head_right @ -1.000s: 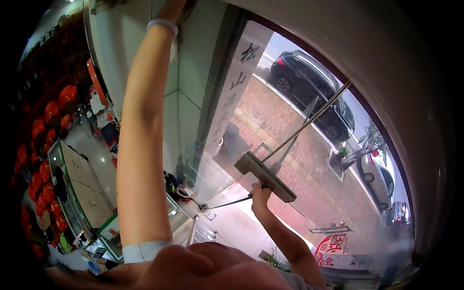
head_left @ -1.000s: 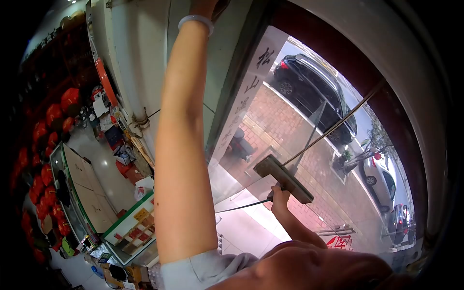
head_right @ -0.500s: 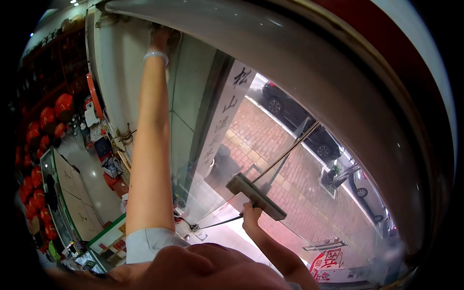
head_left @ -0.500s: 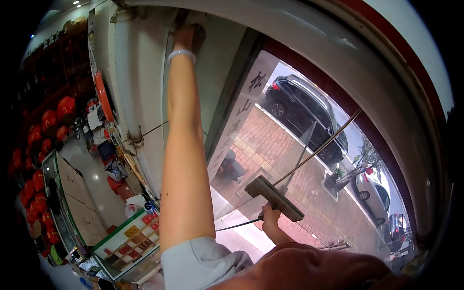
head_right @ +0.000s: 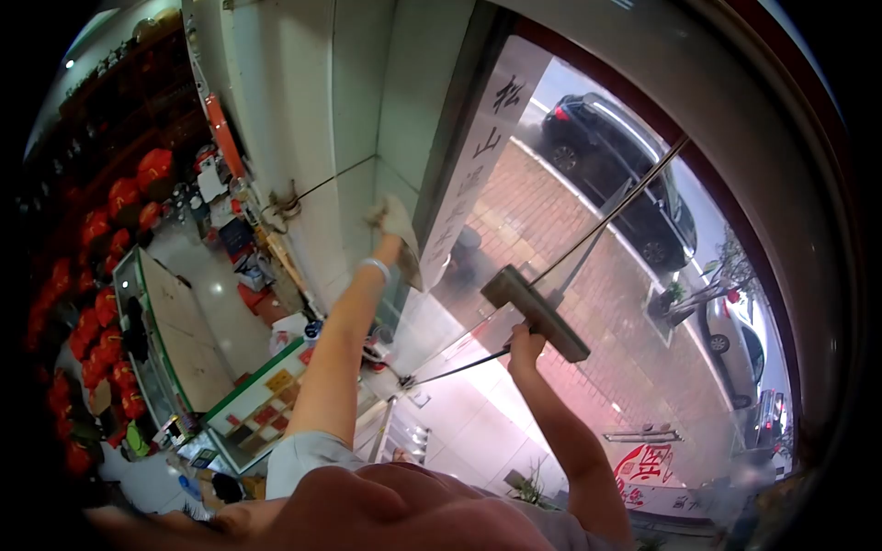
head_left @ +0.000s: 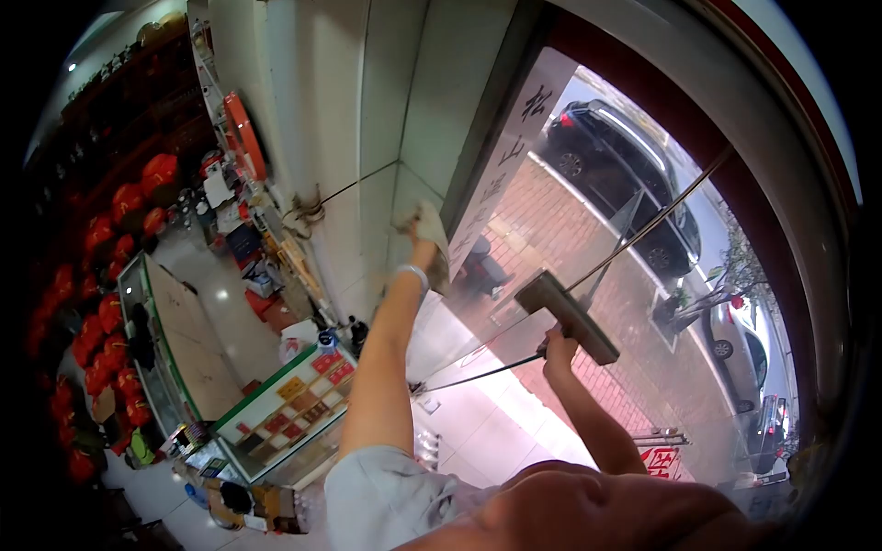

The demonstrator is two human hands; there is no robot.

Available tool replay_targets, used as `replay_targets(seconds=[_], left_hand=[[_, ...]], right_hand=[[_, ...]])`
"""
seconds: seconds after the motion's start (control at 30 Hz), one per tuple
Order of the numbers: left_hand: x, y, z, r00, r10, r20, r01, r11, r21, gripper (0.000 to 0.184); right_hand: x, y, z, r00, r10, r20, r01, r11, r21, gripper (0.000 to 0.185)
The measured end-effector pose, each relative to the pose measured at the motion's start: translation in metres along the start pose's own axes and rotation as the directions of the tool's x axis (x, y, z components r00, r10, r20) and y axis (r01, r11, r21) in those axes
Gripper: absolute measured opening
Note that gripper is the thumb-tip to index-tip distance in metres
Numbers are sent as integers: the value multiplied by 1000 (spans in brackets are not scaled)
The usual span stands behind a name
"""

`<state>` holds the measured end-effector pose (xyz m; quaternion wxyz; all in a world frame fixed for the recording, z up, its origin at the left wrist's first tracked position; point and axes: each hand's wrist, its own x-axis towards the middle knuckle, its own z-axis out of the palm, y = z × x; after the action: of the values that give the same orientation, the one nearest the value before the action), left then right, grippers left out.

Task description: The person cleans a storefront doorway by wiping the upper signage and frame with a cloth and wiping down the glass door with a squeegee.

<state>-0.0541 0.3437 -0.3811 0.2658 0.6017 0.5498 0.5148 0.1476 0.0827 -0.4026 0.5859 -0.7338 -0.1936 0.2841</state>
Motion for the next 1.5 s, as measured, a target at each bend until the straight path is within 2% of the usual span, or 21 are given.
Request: replay_targets(seconds=[0.2,0.27,0.37,0.43,0.47,0.57,0.63,0.7,0.8,0.87,0.9,1.0,1.07,1.1,1.13,1.17,1.2,1.27,1.3,1.4,1.5], left_hand=[[-17,17,-10,969,-203,142,242,899,-365,47],[28,68,-39,993,-105,46,115,882,-457,48],[92,178,-96,959,271,-89,-274,795,-540,53],[132,203,-90,813,556,-174,-581,792,-187,54],[127,224,-99,728,641,-242,-655,755,30,50],[105,235,-83,404,662,-631,-261,745,614,33],[92,177,-56,683,439,-584,-366,898,247,76],[47,100,-20,937,183,-296,-192,981,1,83],[-86,-5,62,984,111,-137,-90,985,148,63],[-170,-38,93,926,-186,329,187,982,29,41],[-206,-35,103,937,-145,319,236,934,-268,35],[-246,-10,89,894,-258,365,390,850,-354,32],[-225,11,66,782,-438,442,599,334,-728,29],[-207,17,55,894,-356,272,435,541,-720,26],[-185,80,1,897,-358,258,417,491,-765,22],[-164,62,30,968,-244,58,170,469,-867,19],[-145,90,13,989,-125,82,132,467,-875,16],[-131,132,-8,994,1,112,54,870,-491,16],[-138,133,-3,993,0,119,58,871,-488,16],[-177,118,16,935,325,-143,-352,902,-250,18],[-184,104,22,925,337,-176,-379,855,-354,21]], right_hand=[[-30,-39,7,999,32,10,-31,999,-34,16],[-27,-38,8,999,-28,-45,26,999,-39,16],[-18,-26,4,999,39,4,-39,999,12,16],[-18,-24,7,1000,-15,5,14,997,74,9],[-9,-16,1,995,90,52,-91,996,24,22],[-7,-12,3,999,-9,-31,9,1000,6,24],[-3,-3,-3,997,-73,-35,72,997,-25,25],[-8,-10,3,989,-148,2,148,988,46,7],[-13,-17,7,996,-83,-23,84,995,61,9],[-19,-23,9,993,-109,-39,111,993,37,10],[-29,-37,10,997,-75,-30,76,997,31,11],[-37,-47,10,1000,-30,-3,30,999,9,14],[-34,-43,6,1000,-10,3,10,1000,-1,16],[-27,-37,4,1000,13,13,-13,1000,-25,17],[-23,-34,4,999,34,24,-33,998,-48,18],[-25,-35,6,999,40,24,-39,998,-44,18],[-29,-38,9,999,-26,-20,26,999,-36,20],[-36,-44,10,994,-83,-71,81,996,-32,22],[-39,-49,10,998,-42,-45,41,999,-26,24],[-39,-48,10,1000,-16,-26,16,1000,-6,25],[-25,-40,13,999,-34,-38,32,998,-46,26]])
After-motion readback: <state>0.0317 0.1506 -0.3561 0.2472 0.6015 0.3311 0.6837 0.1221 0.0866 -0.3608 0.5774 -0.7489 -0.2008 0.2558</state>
